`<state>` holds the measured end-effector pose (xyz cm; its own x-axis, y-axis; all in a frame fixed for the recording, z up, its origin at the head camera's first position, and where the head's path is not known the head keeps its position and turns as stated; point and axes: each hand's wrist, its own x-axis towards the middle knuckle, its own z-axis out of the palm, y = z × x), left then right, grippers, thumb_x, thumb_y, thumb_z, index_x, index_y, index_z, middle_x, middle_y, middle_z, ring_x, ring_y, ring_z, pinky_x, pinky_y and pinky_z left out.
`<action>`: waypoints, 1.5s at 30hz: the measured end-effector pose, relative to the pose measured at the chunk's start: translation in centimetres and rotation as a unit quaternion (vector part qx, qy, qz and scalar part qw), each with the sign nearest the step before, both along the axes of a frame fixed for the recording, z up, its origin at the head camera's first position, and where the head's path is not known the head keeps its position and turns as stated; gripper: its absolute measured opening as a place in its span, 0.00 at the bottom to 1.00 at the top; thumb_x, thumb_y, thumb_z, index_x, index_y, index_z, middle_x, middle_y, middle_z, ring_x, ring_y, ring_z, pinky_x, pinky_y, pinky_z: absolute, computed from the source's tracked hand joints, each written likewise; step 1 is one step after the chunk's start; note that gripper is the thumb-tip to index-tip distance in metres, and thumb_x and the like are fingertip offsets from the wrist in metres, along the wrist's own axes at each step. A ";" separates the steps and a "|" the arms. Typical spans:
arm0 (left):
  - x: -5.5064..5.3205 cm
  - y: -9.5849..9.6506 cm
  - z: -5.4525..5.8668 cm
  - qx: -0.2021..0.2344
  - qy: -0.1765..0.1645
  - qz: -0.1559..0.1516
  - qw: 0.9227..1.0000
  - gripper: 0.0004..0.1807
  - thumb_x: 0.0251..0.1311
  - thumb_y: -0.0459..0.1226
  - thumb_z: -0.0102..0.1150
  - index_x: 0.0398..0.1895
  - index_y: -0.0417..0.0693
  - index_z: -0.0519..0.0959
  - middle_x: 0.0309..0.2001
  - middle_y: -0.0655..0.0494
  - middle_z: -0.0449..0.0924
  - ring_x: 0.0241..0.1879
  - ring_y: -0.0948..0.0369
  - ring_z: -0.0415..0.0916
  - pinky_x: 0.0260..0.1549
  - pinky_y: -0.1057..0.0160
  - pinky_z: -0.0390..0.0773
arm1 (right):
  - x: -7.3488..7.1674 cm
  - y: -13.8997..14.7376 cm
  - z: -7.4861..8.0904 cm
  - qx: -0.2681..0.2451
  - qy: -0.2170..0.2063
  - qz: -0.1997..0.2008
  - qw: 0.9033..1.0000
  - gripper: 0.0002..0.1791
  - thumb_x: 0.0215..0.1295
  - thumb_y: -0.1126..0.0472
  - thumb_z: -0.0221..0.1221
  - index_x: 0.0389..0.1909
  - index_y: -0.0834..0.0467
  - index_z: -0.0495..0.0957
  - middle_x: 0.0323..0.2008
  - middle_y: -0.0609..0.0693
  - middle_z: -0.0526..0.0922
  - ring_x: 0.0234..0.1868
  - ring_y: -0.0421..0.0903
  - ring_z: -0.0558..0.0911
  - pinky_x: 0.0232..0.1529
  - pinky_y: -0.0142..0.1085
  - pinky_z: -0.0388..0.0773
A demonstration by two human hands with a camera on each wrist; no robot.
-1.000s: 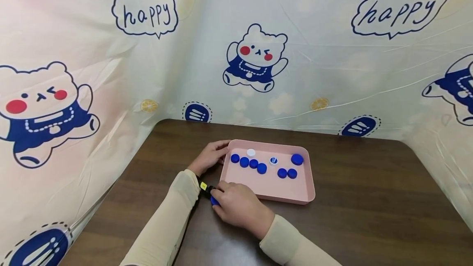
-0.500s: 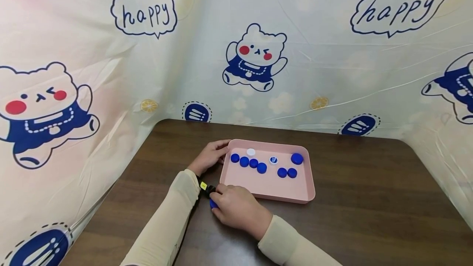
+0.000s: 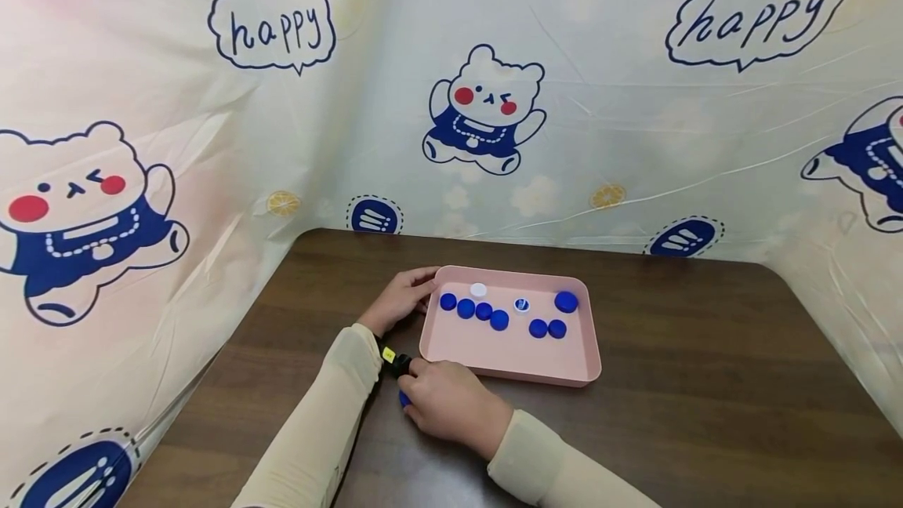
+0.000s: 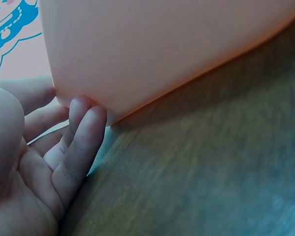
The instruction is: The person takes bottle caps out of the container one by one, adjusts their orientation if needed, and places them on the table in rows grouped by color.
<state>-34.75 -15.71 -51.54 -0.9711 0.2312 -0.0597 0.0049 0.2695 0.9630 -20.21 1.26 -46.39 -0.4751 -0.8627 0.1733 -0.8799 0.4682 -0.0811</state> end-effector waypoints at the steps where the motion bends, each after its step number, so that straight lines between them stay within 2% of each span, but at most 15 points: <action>1: 0.0 0.0 0.0 0.000 0.000 0.001 1.000 0.22 0.69 0.46 0.55 0.64 0.55 0.74 0.39 0.49 0.81 0.33 0.53 0.79 0.34 0.59 0.83 | 0.0 -0.1 0.0 0.001 0.003 0.000 1.000 0.10 0.62 0.52 0.65 0.39 0.52 0.81 0.31 0.43 0.74 0.23 0.35 0.70 0.25 0.30 0.73; 12: 0.1 0.0 0.1 -0.001 -0.005 0.005 1.000 0.21 0.70 0.45 0.54 0.64 0.55 0.74 0.41 0.50 0.80 0.33 0.54 0.79 0.34 0.59 0.82 | 0.1 -0.4 -0.1 0.016 0.027 0.001 1.000 0.09 0.60 0.53 0.67 0.38 0.52 0.82 0.32 0.43 0.76 0.24 0.35 0.73 0.25 0.30 0.75; 34: 0.0 0.0 0.1 -0.003 -0.020 0.010 1.000 0.21 0.69 0.44 0.55 0.64 0.57 0.75 0.41 0.50 0.80 0.34 0.53 0.79 0.36 0.59 0.82 | -0.1 -0.8 -0.4 0.036 0.026 -0.008 0.999 0.09 0.61 0.53 0.66 0.40 0.51 0.84 0.32 0.44 0.79 0.25 0.36 0.75 0.26 0.31 0.77; 45: 0.0 0.2 0.2 -0.005 -0.012 0.015 1.000 0.21 0.70 0.43 0.54 0.64 0.55 0.74 0.40 0.50 0.80 0.33 0.54 0.78 0.35 0.60 0.82 | -0.1 -0.9 -0.3 0.039 0.030 -0.007 0.999 0.10 0.60 0.52 0.66 0.39 0.52 0.83 0.33 0.45 0.78 0.25 0.37 0.76 0.25 0.33 0.77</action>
<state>-34.72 -15.55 -51.36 -0.9756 0.2020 -0.0855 -0.0264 0.2790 0.9599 -20.29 0.38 -46.65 -0.4776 -0.8683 0.1341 -0.8756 0.4830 0.0090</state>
